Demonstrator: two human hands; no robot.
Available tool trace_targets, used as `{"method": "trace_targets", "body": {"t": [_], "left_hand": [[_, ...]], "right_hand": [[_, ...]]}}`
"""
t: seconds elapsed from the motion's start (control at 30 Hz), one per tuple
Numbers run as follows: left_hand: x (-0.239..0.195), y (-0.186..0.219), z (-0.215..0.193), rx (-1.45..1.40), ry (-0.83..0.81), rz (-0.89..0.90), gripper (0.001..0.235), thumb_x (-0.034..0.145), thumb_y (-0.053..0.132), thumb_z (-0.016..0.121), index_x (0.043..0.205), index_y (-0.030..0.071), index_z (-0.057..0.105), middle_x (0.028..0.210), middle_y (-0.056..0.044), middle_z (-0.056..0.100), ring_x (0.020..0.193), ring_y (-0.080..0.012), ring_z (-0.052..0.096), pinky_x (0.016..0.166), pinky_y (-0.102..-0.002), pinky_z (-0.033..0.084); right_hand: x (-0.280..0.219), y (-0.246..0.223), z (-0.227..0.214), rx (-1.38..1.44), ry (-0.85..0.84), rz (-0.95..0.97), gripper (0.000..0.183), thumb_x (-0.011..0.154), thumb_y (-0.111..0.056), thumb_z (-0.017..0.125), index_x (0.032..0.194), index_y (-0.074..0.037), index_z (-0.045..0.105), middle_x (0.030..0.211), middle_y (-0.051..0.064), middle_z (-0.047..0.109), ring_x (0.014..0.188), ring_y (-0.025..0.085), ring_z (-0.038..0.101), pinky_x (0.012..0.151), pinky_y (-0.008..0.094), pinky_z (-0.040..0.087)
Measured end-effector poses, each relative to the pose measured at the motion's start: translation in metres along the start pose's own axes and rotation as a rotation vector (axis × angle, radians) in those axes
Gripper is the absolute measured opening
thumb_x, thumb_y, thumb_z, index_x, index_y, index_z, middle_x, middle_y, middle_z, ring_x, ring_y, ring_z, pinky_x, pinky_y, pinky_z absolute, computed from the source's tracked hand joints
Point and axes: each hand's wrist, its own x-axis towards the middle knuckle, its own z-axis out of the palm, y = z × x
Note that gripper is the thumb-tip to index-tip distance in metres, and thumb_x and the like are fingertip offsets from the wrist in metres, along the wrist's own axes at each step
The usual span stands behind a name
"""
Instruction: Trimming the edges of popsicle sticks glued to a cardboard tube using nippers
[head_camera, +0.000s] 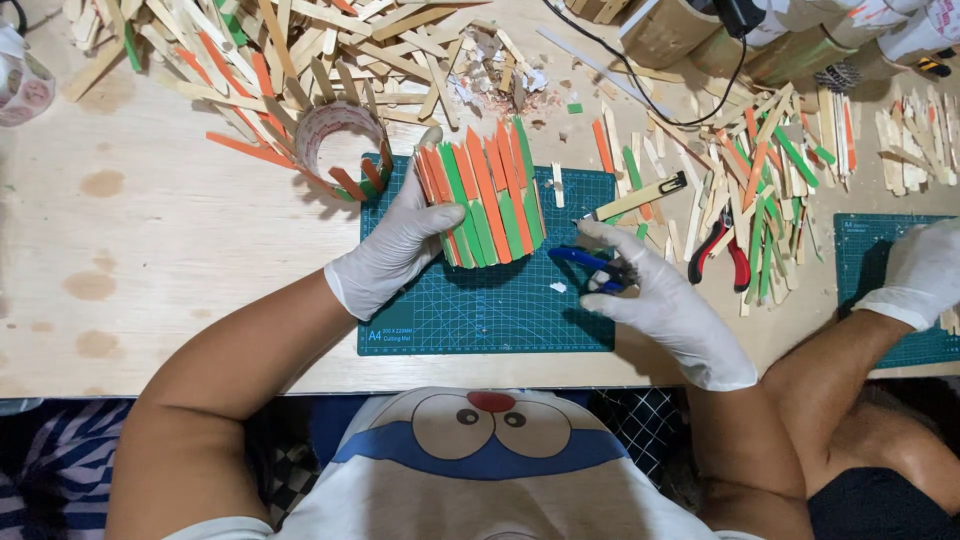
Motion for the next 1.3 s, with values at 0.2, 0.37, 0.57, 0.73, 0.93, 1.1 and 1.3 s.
{"method": "trace_targets", "body": {"t": [0.2,0.37,0.57,0.73,0.93,1.1,1.3], "left_hand": [[-0.001,-0.001,-0.002,-0.013,-0.001,-0.001,0.119,0.070,0.015,0.090,0.160,0.023,0.013,0.144,-0.023,0.050,0.124,-0.0402,0.061,0.091,-0.058,0.061],[0.001,-0.004,-0.003,-0.030,-0.023,0.032,0.120,0.068,0.012,0.091,0.160,0.023,0.014,0.145,-0.025,0.049,0.125,-0.0432,0.060,0.091,-0.062,0.060],[-0.002,0.001,-0.002,0.080,-0.062,0.107,0.126,0.066,0.014,0.096,0.160,0.025,0.013,0.147,-0.018,0.049,0.129,-0.0331,0.058,0.099,-0.051,0.061],[-0.004,0.010,-0.009,0.199,-0.077,0.143,0.133,0.063,0.013,0.098,0.161,0.028,0.008,0.143,-0.020,0.053,0.125,-0.0334,0.061,0.099,-0.050,0.061],[-0.005,-0.001,-0.001,0.339,-0.090,0.247,0.133,0.065,0.012,0.099,0.161,0.029,0.010,0.166,-0.018,0.022,0.134,-0.0264,0.051,0.111,-0.043,0.054],[-0.009,-0.004,0.004,0.425,-0.091,0.294,0.136,0.065,0.013,0.100,0.162,0.025,0.007,0.165,-0.020,0.025,0.144,-0.0291,0.040,0.119,-0.045,0.044],[-0.009,-0.002,0.000,0.348,-0.136,0.256,0.134,0.066,-0.008,0.091,0.162,0.029,0.005,0.161,-0.018,0.036,0.118,-0.0157,0.054,0.100,-0.034,0.058]], "right_hand": [[0.005,0.042,0.000,0.046,-0.094,-0.142,0.083,0.076,0.004,0.080,0.151,-0.015,0.050,0.147,0.015,0.060,0.110,0.021,0.063,0.095,0.038,0.054],[0.035,0.099,-0.004,0.151,-0.270,-0.290,0.091,0.073,0.006,0.082,0.154,-0.013,0.044,0.156,0.014,0.051,0.120,0.024,0.062,0.105,0.040,0.050],[0.052,0.111,-0.007,0.121,-0.312,-0.464,0.086,0.071,0.000,0.088,0.149,-0.007,0.052,0.153,0.013,0.053,0.130,0.023,0.058,0.109,0.038,0.049],[0.070,0.104,0.000,-0.508,0.100,-1.239,0.080,0.077,-0.046,0.081,0.140,-0.003,0.057,0.129,0.016,0.065,0.115,0.035,0.065,0.113,0.050,0.039],[0.056,0.047,0.015,-0.779,0.168,-1.349,0.059,0.083,-0.050,0.075,0.134,-0.023,0.068,0.124,0.003,0.066,0.107,0.024,0.065,0.111,0.047,0.042],[0.015,-0.039,0.020,-0.888,-0.175,-1.120,0.073,0.080,-0.024,0.081,0.143,-0.017,0.045,0.139,0.018,0.056,0.105,0.042,0.065,0.084,0.056,0.050],[0.017,-0.041,0.028,-1.027,-0.151,-1.079,0.073,0.083,-0.032,0.078,0.147,-0.018,0.046,0.151,0.010,0.048,0.104,0.037,0.062,0.084,0.053,0.048]]}}
